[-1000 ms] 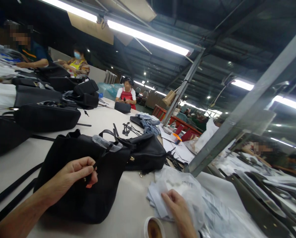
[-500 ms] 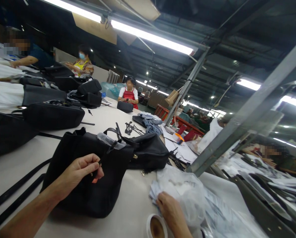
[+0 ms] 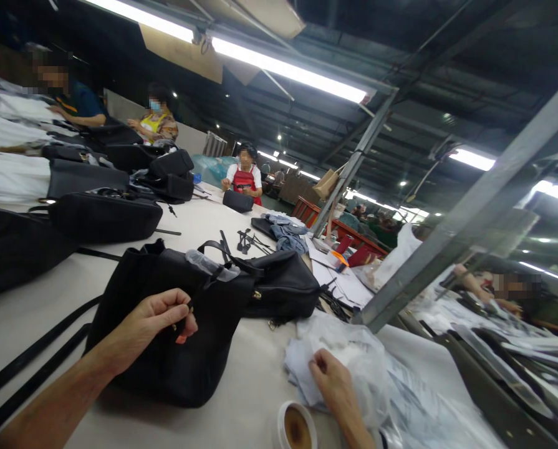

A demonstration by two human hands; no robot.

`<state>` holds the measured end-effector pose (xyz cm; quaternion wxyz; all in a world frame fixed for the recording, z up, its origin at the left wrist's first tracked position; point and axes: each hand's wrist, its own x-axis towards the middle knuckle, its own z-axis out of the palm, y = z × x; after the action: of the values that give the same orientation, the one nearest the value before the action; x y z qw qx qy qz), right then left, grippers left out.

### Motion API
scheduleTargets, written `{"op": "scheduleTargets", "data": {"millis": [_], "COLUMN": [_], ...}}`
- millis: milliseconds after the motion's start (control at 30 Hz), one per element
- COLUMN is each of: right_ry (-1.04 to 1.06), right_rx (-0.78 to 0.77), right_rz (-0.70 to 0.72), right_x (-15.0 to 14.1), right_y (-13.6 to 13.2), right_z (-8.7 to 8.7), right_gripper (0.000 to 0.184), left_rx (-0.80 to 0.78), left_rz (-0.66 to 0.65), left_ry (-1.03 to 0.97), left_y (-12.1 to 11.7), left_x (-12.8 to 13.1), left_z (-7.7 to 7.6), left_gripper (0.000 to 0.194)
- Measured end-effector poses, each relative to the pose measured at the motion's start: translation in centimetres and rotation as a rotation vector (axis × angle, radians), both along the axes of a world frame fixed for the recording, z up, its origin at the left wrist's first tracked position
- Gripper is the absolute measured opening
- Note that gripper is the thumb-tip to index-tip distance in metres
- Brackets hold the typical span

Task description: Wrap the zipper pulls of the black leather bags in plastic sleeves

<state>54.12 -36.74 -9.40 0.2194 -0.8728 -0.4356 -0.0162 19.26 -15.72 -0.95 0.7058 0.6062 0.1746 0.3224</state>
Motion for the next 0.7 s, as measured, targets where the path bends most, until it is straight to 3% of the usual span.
{"op": "scheduleTargets", "data": {"millis": [100, 200, 400, 600, 700], "right_ry": [-0.011, 0.012, 0.105, 0.155, 0.248], "right_rx": [0.026, 0.031, 0.071, 0.111, 0.101], "right_rz": [0.043, 0.080, -0.030, -0.006, -0.030], "right_x": [-0.5, -0.5, 0.8, 0.6, 0.3], "right_y": [0.3, 0.7, 0.8, 0.9, 1.1], "right_z": [0.0, -0.3, -0.5, 0.7, 0.3], "right_gripper": [0.003, 0.005, 0.011, 0.009, 0.009], "left_rx": [-0.008, -0.017, -0.044, -0.062, -0.157], "left_rz": [0.007, 0.015, -0.019, -0.024, -0.081], "left_ry": [0.002, -0.005, -0.024, -0.035, -0.076], "left_y": [-0.1, -0.2, -0.3, -0.3, -0.5], "left_x": [0.1, 0.1, -0.2, -0.4, -0.4], "left_z": [0.2, 0.4, 0.4, 0.4, 0.2], "left_gripper": [0.025, 0.025, 0.026, 0.026, 0.026]}}
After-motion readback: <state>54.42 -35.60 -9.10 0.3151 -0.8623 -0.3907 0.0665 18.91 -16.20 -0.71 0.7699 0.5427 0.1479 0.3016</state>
